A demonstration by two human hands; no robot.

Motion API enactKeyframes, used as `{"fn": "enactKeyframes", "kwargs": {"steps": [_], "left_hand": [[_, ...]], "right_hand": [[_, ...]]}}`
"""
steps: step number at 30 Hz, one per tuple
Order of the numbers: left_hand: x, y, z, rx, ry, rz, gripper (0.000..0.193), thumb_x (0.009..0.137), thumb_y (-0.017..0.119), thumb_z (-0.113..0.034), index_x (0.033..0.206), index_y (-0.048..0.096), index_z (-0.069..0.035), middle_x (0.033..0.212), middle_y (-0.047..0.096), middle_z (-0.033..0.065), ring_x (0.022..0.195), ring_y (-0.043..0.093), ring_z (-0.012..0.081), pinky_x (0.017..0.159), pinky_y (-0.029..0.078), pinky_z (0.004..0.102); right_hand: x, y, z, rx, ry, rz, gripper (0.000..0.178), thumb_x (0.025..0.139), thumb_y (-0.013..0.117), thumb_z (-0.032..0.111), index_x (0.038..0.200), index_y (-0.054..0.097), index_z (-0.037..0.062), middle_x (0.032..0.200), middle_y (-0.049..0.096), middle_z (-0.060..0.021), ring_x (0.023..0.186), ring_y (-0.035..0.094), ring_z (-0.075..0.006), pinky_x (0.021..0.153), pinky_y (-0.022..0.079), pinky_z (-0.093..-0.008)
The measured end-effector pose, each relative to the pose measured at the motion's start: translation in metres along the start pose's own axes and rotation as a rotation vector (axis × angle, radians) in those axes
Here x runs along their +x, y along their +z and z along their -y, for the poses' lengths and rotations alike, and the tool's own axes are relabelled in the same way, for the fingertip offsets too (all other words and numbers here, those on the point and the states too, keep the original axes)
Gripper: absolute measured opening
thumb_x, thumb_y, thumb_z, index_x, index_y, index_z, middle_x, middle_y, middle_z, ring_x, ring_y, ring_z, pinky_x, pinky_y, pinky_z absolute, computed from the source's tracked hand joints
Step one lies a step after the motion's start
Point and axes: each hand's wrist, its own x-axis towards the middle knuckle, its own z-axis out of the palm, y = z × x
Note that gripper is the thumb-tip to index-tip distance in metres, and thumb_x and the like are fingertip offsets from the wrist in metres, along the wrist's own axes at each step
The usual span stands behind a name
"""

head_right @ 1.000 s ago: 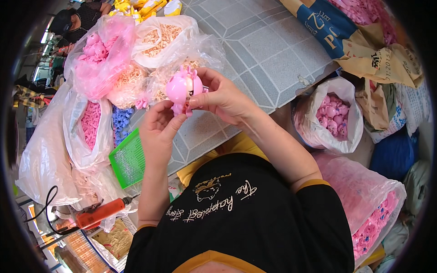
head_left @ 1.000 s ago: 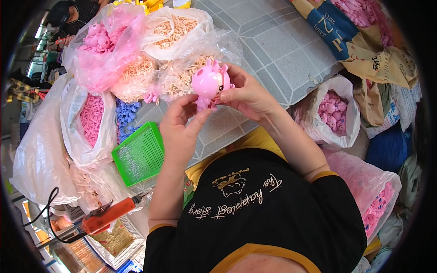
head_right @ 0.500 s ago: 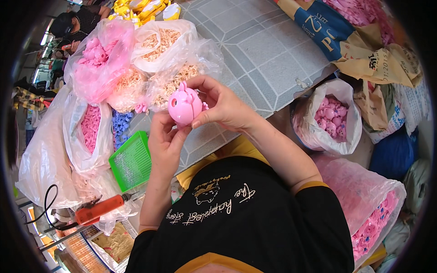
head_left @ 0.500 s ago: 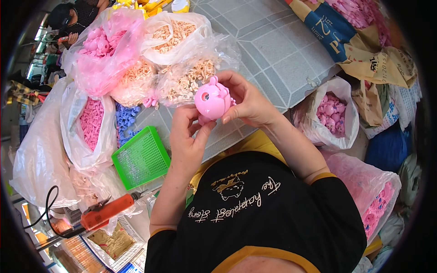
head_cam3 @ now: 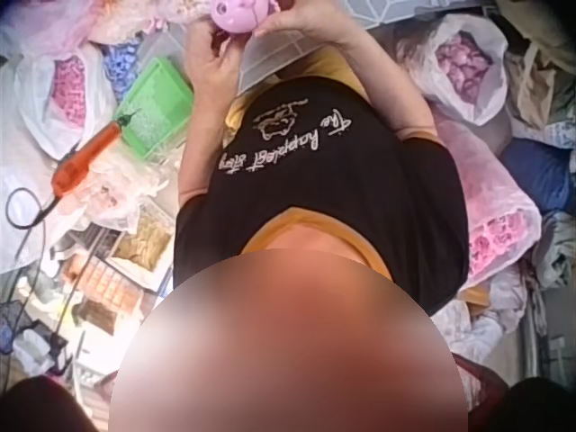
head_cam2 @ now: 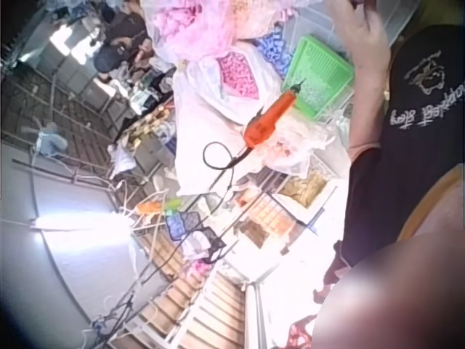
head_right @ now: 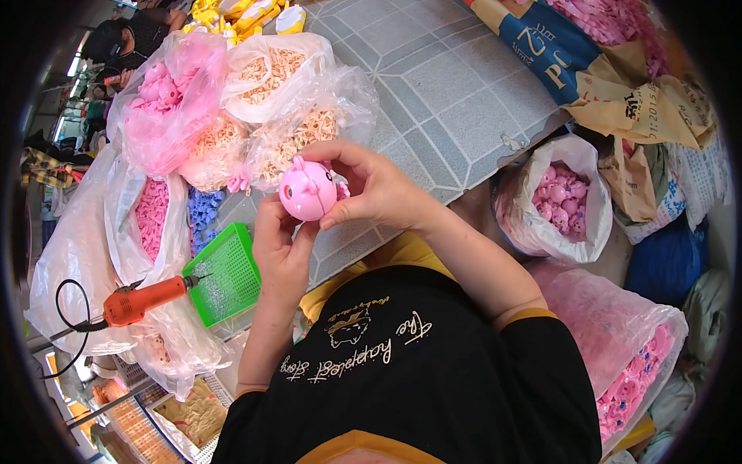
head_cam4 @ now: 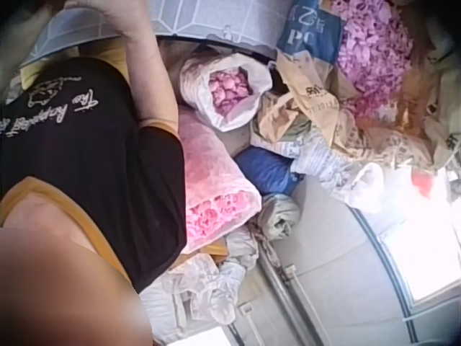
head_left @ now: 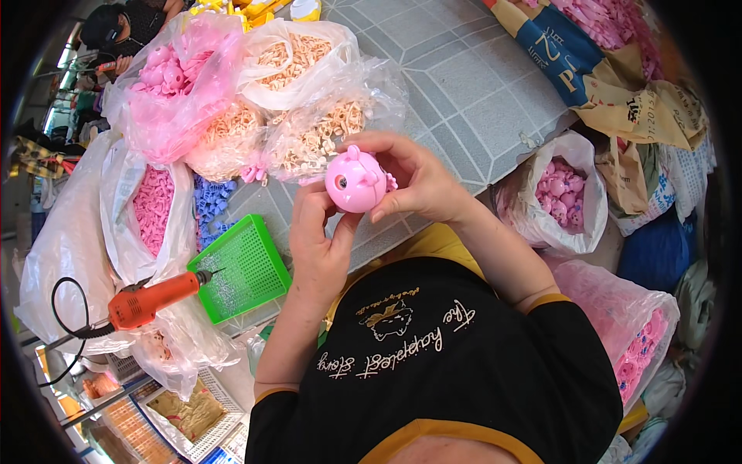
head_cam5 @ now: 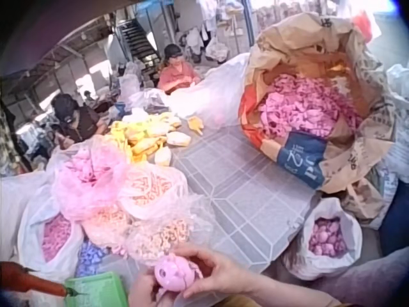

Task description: Assembling a small pink character toy by attaching decorative parts and using a hot air tool.

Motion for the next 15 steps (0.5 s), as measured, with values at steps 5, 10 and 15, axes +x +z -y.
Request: {"fn": "enactKeyframes", "kwargs": {"steps": [5, 10, 15], "left_hand": [[0.002, 0.004, 0.007, 0.173, 0.126, -0.087, 0.026, 0.085, 0.070, 0.002, 0.107, 0.056, -0.001, 0.108, 0.060, 0.0161, 0.096, 0.060, 0.0302, 0.082, 0.050, 0.0380], [-0.001, 0.015, 0.011, 0.345, 0.210, -0.173, 0.033, 0.083, 0.071, 0.002, 0.112, 0.056, -0.001, 0.114, 0.058, 0.0197, 0.101, 0.059, 0.0368, 0.086, 0.049, 0.0423], [-0.012, 0.028, 0.006, 0.423, 0.290, -0.184, 0.038, 0.082, 0.071, 0.003, 0.116, 0.055, 0.000, 0.119, 0.055, 0.0231, 0.103, 0.058, 0.0409, 0.087, 0.049, 0.0446]], "right_hand": [[-0.002, 0.017, 0.011, -0.143, 0.053, -0.071, 0.096, 0.073, 0.088, 0.011, 0.154, 0.036, 0.0092, 0.152, 0.044, -0.0084, 0.141, 0.040, -0.0219, 0.116, 0.037, -0.0404], [-0.004, 0.035, 0.015, -0.376, -0.011, -0.158, 0.096, 0.070, 0.091, 0.016, 0.151, 0.039, 0.0086, 0.142, 0.052, -0.0115, 0.132, 0.051, -0.0218, 0.107, 0.046, -0.0379], [-0.001, 0.047, 0.004, -0.636, -0.107, -0.384, 0.077, 0.071, 0.088, 0.019, 0.138, 0.052, 0.0046, 0.120, 0.066, -0.0139, 0.107, 0.066, -0.0199, 0.092, 0.053, -0.0328]]}}
